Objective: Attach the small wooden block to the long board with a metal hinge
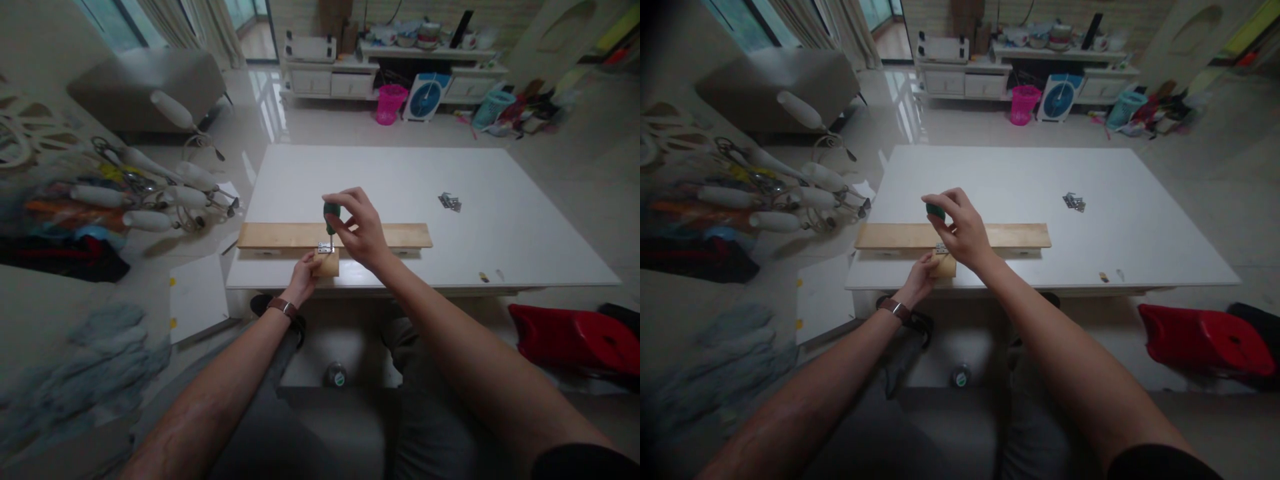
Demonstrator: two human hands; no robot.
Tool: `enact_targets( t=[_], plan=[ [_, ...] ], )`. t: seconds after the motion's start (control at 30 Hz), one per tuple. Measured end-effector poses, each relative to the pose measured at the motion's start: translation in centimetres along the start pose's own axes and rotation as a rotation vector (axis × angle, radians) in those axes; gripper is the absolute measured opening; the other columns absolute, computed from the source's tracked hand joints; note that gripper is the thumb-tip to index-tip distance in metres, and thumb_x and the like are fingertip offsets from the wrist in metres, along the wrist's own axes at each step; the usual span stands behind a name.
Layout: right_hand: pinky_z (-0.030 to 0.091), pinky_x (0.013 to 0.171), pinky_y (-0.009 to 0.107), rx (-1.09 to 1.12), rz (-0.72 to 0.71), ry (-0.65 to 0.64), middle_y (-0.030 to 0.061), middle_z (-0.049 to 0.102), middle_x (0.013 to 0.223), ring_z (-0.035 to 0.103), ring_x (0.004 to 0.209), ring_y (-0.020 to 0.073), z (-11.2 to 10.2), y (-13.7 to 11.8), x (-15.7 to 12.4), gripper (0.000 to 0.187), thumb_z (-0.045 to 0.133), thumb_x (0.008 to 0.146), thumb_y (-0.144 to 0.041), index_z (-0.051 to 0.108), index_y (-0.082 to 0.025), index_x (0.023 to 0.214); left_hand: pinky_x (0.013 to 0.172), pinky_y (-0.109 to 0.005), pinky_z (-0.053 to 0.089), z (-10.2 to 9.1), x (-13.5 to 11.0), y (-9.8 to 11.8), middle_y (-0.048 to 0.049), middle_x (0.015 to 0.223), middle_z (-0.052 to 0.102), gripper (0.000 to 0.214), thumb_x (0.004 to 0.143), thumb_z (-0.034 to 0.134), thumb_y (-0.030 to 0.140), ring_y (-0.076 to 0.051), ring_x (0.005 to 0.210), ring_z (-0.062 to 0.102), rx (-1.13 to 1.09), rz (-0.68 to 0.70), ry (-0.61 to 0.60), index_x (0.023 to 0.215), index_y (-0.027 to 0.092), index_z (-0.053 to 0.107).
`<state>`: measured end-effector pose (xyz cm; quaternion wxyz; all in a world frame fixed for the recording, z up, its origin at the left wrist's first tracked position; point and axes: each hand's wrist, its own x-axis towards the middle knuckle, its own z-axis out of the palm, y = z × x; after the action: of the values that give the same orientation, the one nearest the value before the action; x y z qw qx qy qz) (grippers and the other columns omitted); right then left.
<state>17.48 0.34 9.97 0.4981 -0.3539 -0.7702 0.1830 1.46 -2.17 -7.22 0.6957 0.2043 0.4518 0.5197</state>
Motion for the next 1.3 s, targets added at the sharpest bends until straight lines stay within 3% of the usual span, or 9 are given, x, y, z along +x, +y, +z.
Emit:
enact_targets(
  t=[0.1, 0.3, 0.5, 0.7, 0.93, 1.13, 1.3],
  plan=[
    [0.060, 0.061, 0.025, -0.030, 0.033, 0.020, 0.0054, 0.057, 0.116, 0.062, 0.100, 0.0195, -0.06, -0.26, 0.00, 0.032, 0.063, 0.097, -0.025, 0.068, -0.034, 0.127, 0.078, -0.032, 0.049, 0.07, -0.12, 0.12, -0.0066, 0.103, 0.076, 0.051, 0.059, 0.091, 0.025, -0.022, 0.090, 0.067, -0.007, -0.001, -0.008, 0.106, 0.018, 0.072],
    [0.057, 0.061, 0.024, 0.009, 0.010, -0.033, 0.0063, 0.063, 0.121, 0.064, 0.103, 0.0190, 0.12, -0.09, -0.06, 0.045, 0.047, 0.099, -0.015, 0.063, -0.032, 0.138, 0.079, -0.032, 0.048, 0.20, -0.45, 0.23, -0.0074, 0.107, 0.076, 0.051, 0.060, 0.091, 0.024, -0.022, 0.091, 0.067, -0.010, 0.000, -0.012, 0.107, 0.018, 0.073],
    [0.058, 0.059, 0.024, -0.029, 0.044, 0.051, 0.0042, 0.056, 0.111, 0.061, 0.095, 0.0176, 0.17, 0.05, -0.09, 0.029, 0.068, 0.094, -0.029, 0.069, -0.031, 0.123, 0.083, -0.034, 0.049, 0.21, -0.37, 0.10, -0.0065, 0.105, 0.076, 0.053, 0.059, 0.093, 0.028, -0.022, 0.090, 0.068, 0.009, -0.005, 0.006, 0.107, 0.019, 0.071],
    [0.056, 0.060, 0.024, 0.017, 0.005, -0.003, 0.0064, 0.063, 0.122, 0.065, 0.106, 0.0195, 0.14, -0.07, -0.07, 0.044, 0.047, 0.098, -0.013, 0.062, -0.031, 0.136, 0.079, -0.031, 0.049, 0.00, -0.27, 0.00, -0.0058, 0.104, 0.076, 0.054, 0.058, 0.094, 0.027, -0.020, 0.090, 0.067, -0.024, 0.015, -0.015, 0.107, 0.018, 0.072],
    [0.058, 0.059, 0.024, -0.010, 0.023, 0.058, 0.0047, 0.056, 0.112, 0.062, 0.096, 0.0182, 0.10, -0.02, -0.05, 0.030, 0.064, 0.096, -0.026, 0.069, -0.033, 0.124, 0.078, -0.032, 0.048, 0.11, -0.45, 0.16, -0.0070, 0.105, 0.076, 0.056, 0.058, 0.094, 0.027, -0.022, 0.090, 0.067, -0.023, -0.007, -0.006, 0.109, 0.018, 0.073],
    [0.058, 0.062, 0.024, 0.023, 0.023, -0.022, 0.0062, 0.064, 0.123, 0.065, 0.105, 0.0198, 0.12, -0.04, -0.03, 0.050, 0.047, 0.098, -0.014, 0.061, -0.035, 0.142, 0.083, -0.034, 0.050, 0.08, -0.30, 0.03, -0.0068, 0.104, 0.076, 0.054, 0.058, 0.093, 0.025, -0.022, 0.091, 0.068, -0.047, 0.003, 0.001, 0.107, 0.018, 0.073],
    [0.058, 0.060, 0.024, -0.017, 0.018, 0.039, 0.0043, 0.059, 0.113, 0.063, 0.097, 0.0176, 0.12, 0.11, 0.01, 0.032, 0.061, 0.097, -0.025, 0.067, -0.033, 0.127, 0.084, -0.033, 0.050, 0.10, -0.39, 0.15, -0.0072, 0.106, 0.076, 0.055, 0.058, 0.094, 0.026, -0.021, 0.091, 0.068, -0.030, 0.011, -0.020, 0.108, 0.018, 0.072]
  ],
)
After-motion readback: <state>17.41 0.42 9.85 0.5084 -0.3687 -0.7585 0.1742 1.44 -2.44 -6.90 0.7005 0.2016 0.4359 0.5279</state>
